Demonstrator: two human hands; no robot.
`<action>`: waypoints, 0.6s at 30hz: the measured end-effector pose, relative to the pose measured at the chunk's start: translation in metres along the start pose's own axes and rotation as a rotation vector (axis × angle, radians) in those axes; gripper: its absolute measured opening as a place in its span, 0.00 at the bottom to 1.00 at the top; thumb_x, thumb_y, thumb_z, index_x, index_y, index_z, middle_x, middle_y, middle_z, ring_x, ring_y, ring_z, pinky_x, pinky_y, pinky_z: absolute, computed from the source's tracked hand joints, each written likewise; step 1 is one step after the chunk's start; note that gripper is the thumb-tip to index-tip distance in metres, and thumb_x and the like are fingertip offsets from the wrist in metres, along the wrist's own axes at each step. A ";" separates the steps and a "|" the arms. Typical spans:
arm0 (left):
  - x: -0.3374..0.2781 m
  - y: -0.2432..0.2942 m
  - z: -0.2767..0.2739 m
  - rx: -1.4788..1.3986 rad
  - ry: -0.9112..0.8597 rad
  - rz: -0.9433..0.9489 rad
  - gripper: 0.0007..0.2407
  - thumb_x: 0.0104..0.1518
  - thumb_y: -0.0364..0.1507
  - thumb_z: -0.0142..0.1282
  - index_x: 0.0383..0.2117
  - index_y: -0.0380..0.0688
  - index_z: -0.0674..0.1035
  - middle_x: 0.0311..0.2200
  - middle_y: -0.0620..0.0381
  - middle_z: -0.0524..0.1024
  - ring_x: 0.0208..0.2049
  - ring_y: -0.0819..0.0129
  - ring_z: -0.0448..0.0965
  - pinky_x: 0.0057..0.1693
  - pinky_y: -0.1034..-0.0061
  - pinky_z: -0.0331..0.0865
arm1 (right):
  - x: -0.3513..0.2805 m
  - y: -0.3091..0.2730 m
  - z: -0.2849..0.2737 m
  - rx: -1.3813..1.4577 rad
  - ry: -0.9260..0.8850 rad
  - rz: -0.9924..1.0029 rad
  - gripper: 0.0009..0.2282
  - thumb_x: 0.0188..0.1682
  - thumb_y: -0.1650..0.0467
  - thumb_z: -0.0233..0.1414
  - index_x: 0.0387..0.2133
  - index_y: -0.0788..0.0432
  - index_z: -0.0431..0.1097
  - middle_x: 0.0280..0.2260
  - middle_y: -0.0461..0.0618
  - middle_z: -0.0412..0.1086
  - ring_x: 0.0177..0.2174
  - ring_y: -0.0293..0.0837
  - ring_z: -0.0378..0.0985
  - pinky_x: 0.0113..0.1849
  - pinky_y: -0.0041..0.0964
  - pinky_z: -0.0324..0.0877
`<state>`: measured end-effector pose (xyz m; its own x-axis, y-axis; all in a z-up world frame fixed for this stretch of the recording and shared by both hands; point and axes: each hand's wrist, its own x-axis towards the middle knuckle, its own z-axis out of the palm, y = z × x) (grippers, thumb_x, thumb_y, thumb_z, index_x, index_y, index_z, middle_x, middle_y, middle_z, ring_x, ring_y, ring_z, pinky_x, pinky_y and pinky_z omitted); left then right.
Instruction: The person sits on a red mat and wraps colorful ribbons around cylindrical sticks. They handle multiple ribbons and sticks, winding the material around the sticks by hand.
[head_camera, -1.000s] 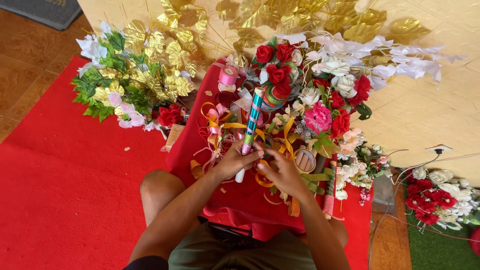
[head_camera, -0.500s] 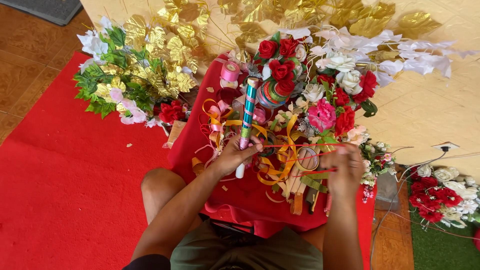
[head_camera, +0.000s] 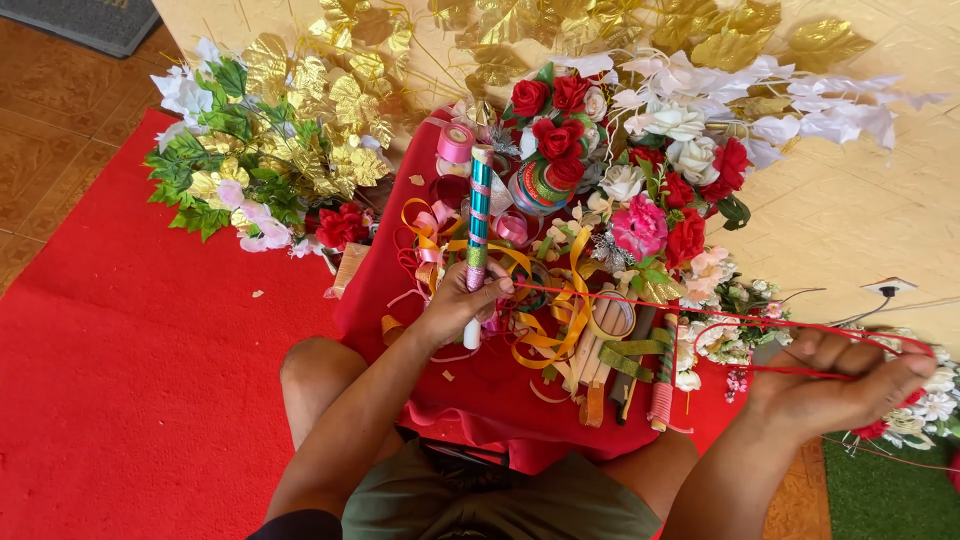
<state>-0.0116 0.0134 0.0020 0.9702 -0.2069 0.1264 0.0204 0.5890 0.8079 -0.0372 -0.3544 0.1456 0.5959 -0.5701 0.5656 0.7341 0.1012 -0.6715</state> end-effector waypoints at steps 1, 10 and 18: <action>0.000 -0.001 -0.001 -0.006 0.008 0.008 0.05 0.59 0.26 0.62 0.36 0.41 0.78 0.25 0.52 0.76 0.13 0.76 0.66 0.21 0.83 0.65 | 0.004 -0.001 -0.005 0.042 0.033 -0.018 0.21 0.59 0.55 0.56 0.26 0.45 0.50 0.19 0.36 0.34 0.20 0.33 0.35 0.24 0.33 0.45; -0.001 0.001 -0.005 -0.019 -0.105 0.048 0.03 0.61 0.26 0.61 0.36 0.42 0.79 0.25 0.56 0.74 0.16 0.76 0.64 0.23 0.82 0.63 | -0.032 0.059 -0.038 -0.276 -0.157 0.341 0.20 0.55 0.49 0.49 0.22 0.41 0.50 0.16 0.34 0.47 0.15 0.31 0.52 0.16 0.29 0.41; -0.010 -0.012 0.013 -0.042 -0.155 0.045 0.04 0.58 0.18 0.61 0.36 0.34 0.79 0.20 0.54 0.75 0.11 0.83 0.66 0.21 0.87 0.62 | -0.111 0.069 0.072 -0.661 -1.239 0.282 0.13 0.50 0.66 0.57 0.17 0.57 0.68 0.08 0.48 0.62 0.09 0.43 0.60 0.18 0.37 0.59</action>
<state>-0.0244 -0.0021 -0.0010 0.9215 -0.2960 0.2513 -0.0087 0.6314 0.7754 -0.0294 -0.2250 0.0710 0.8408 0.5060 0.1925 0.4669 -0.4979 -0.7308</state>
